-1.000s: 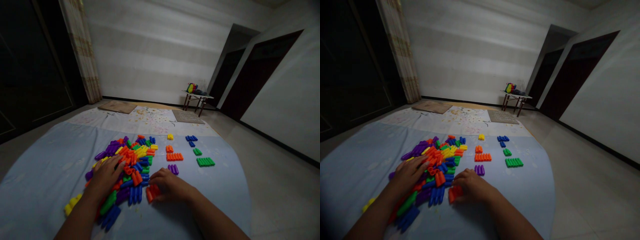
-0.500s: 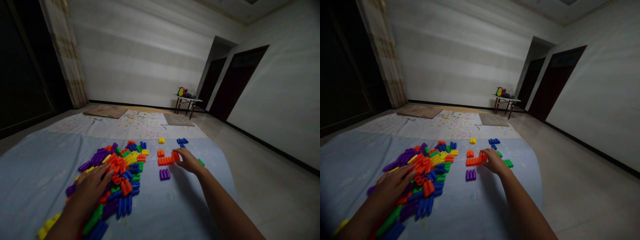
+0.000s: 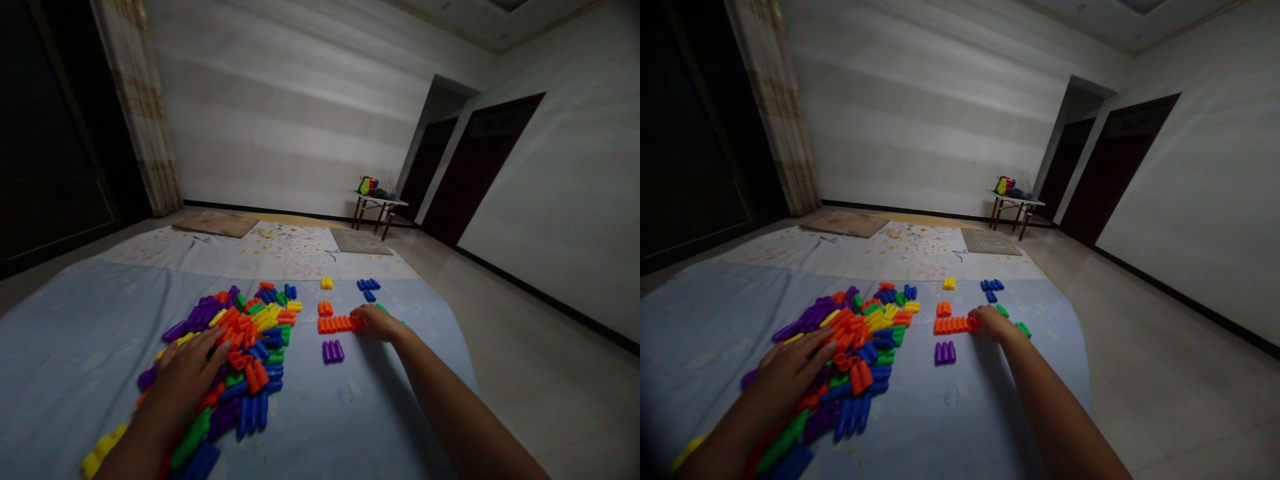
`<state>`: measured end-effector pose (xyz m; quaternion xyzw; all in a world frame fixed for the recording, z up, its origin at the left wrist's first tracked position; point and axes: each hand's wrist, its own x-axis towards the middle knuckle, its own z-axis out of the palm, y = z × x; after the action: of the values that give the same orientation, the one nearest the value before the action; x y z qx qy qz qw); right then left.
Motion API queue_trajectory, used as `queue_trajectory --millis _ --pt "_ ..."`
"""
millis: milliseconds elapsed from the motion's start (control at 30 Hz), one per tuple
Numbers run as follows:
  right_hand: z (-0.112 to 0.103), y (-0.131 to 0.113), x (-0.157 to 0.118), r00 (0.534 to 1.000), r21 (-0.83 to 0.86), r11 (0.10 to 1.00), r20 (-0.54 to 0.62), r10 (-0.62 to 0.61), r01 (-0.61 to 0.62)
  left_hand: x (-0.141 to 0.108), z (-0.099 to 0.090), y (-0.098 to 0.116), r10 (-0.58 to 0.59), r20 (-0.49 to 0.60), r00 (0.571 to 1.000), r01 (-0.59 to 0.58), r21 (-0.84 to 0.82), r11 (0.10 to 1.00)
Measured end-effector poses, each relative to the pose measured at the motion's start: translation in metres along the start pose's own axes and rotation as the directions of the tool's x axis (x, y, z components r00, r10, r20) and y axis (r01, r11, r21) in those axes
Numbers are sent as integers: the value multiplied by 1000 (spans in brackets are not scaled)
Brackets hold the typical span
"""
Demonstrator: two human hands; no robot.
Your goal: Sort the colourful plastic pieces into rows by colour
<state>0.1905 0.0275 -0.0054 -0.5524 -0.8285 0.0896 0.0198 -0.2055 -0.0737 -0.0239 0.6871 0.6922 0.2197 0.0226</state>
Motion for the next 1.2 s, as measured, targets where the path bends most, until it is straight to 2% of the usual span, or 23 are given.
queue_trajectory --millis 100,200,300,367,433,533,700,800,900,1067,1200 --pt "-2 1 -2 1000 11 1000 22 -22 22 -1 0 2 -17 -8 1000 17 -6 1000" --pt "-8 -14 -8 996 83 996 -84 -19 26 -4 -2 5 -26 5 1000 26 -4 1000" --pt "-10 -53 -15 965 239 959 -245 -93 153 -6 -5 9 -29 13 999 29 5 1000" --pt "-7 -87 -18 944 313 913 -282 -173 261 -6 -6 11 -25 13 1000 25 4 1000" --pt "-2 -120 -20 934 362 876 -277 -226 320 -6 -7 11 -14 17 1000 14 -2 1000" --pt "5 -160 -22 921 348 860 -248 -300 373 -6 -6 10 -12 9 1000 12 -6 1000" --pt "13 -198 -22 947 307 898 -173 -271 314 -4 -3 7 -15 -11 1000 14 -7 1000" --pt "18 -207 -20 956 302 909 -154 -251 288 -3 -4 8 -16 5 1000 16 -5 1000" --pt "22 -205 -18 963 382 884 -131 -237 270 -3 -6 10 -24 20 999 25 -8 1000" --pt "20 -184 -18 991 588 797 -96 -98 136 -4 -8 11 -23 -1 1000 23 -17 1000" --pt "24 -168 -16 999 689 724 -37 -13 34 -5 -9 13 -24 31 999 25 -28 999"
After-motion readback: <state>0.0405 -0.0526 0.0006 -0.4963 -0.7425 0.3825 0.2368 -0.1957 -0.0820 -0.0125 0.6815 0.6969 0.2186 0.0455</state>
